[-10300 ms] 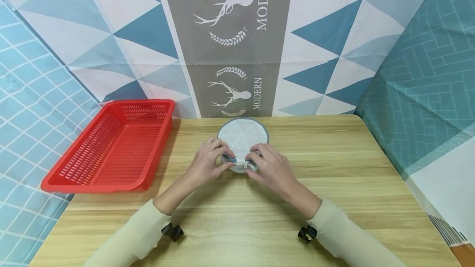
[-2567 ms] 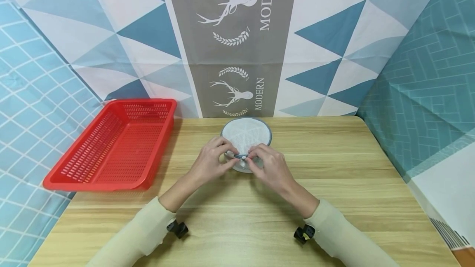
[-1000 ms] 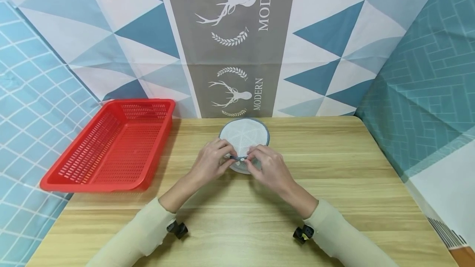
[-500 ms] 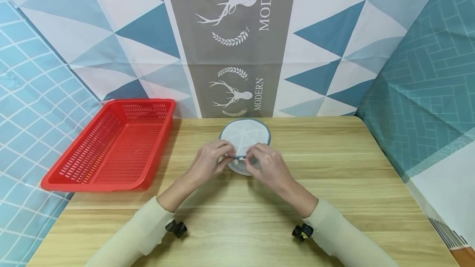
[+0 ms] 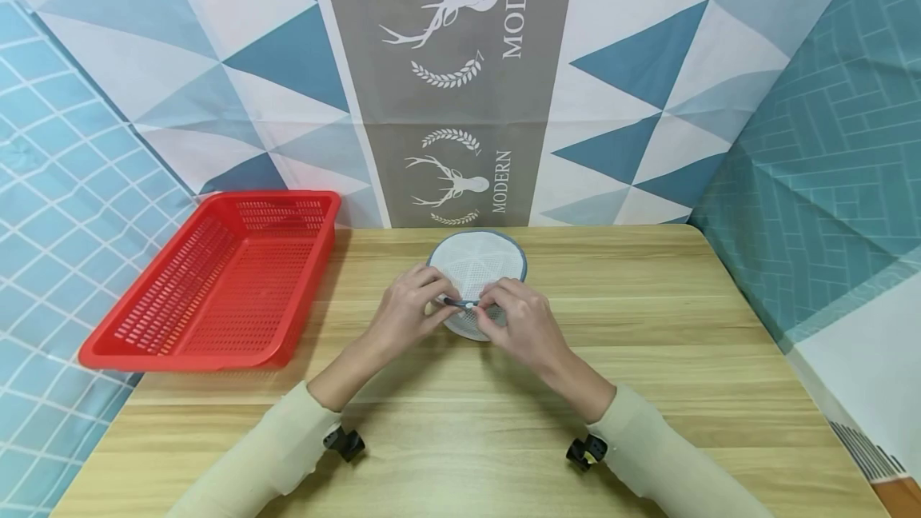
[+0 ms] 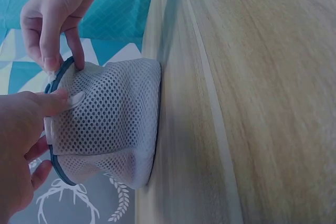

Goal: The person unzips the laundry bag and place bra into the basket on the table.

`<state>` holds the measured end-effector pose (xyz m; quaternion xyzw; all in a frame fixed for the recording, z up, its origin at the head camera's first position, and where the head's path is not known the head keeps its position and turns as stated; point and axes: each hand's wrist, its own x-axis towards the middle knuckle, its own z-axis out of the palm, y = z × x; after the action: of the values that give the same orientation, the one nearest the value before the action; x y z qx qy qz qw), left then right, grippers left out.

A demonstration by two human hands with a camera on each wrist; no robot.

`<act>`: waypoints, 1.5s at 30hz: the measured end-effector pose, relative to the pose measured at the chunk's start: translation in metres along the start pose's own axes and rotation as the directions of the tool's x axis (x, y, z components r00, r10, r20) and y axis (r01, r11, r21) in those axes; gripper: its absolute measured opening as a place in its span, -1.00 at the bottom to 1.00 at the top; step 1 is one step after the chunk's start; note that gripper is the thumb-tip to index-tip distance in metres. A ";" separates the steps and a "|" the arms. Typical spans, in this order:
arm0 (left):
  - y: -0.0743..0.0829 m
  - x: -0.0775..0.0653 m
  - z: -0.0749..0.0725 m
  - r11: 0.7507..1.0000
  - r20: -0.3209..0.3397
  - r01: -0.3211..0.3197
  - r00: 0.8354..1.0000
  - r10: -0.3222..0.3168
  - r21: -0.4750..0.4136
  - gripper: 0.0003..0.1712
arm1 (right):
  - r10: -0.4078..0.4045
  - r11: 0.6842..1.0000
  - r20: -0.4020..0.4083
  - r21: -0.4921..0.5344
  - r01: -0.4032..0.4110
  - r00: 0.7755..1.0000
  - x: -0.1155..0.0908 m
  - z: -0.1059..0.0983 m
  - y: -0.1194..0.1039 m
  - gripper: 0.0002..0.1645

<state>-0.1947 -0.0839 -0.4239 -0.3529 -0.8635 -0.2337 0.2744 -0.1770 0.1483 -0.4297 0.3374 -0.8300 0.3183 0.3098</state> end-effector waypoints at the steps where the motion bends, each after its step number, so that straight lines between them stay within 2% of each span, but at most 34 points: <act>1: 0.000 0.000 0.000 1.000 0.001 0.002 1.000 -0.002 0.003 -0.76 | 0.002 1.000 0.002 0.001 -0.002 1.000 0.000 0.000 0.000 -0.86; 17: 0.000 -0.001 -0.002 1.000 0.007 0.008 1.000 -0.008 -0.002 -0.75 | 0.014 1.000 0.019 0.023 -0.015 1.000 -0.002 0.001 0.000 -0.85; 25: 0.002 0.000 0.002 0.998 -0.016 -0.025 1.000 0.026 0.050 -0.72 | 0.029 0.999 -0.012 0.028 -0.028 1.000 -0.002 0.002 0.000 -0.84; 37: 0.005 -0.001 0.001 0.999 0.009 0.004 1.000 -0.005 0.051 -0.77 | 0.016 1.000 -0.004 0.015 -0.016 1.000 -0.002 0.003 -0.001 -0.84; 45: 0.004 -0.005 -0.001 0.999 0.028 0.000 1.000 -0.002 0.043 -0.74 | 0.003 1.000 -0.004 0.027 -0.003 1.000 -0.003 0.004 -0.001 -0.83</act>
<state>-0.1884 -0.0841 -0.4256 -0.3497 -0.8722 -0.2103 0.2697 -0.1757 0.1461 -0.4336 0.3395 -0.8254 0.3309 0.3065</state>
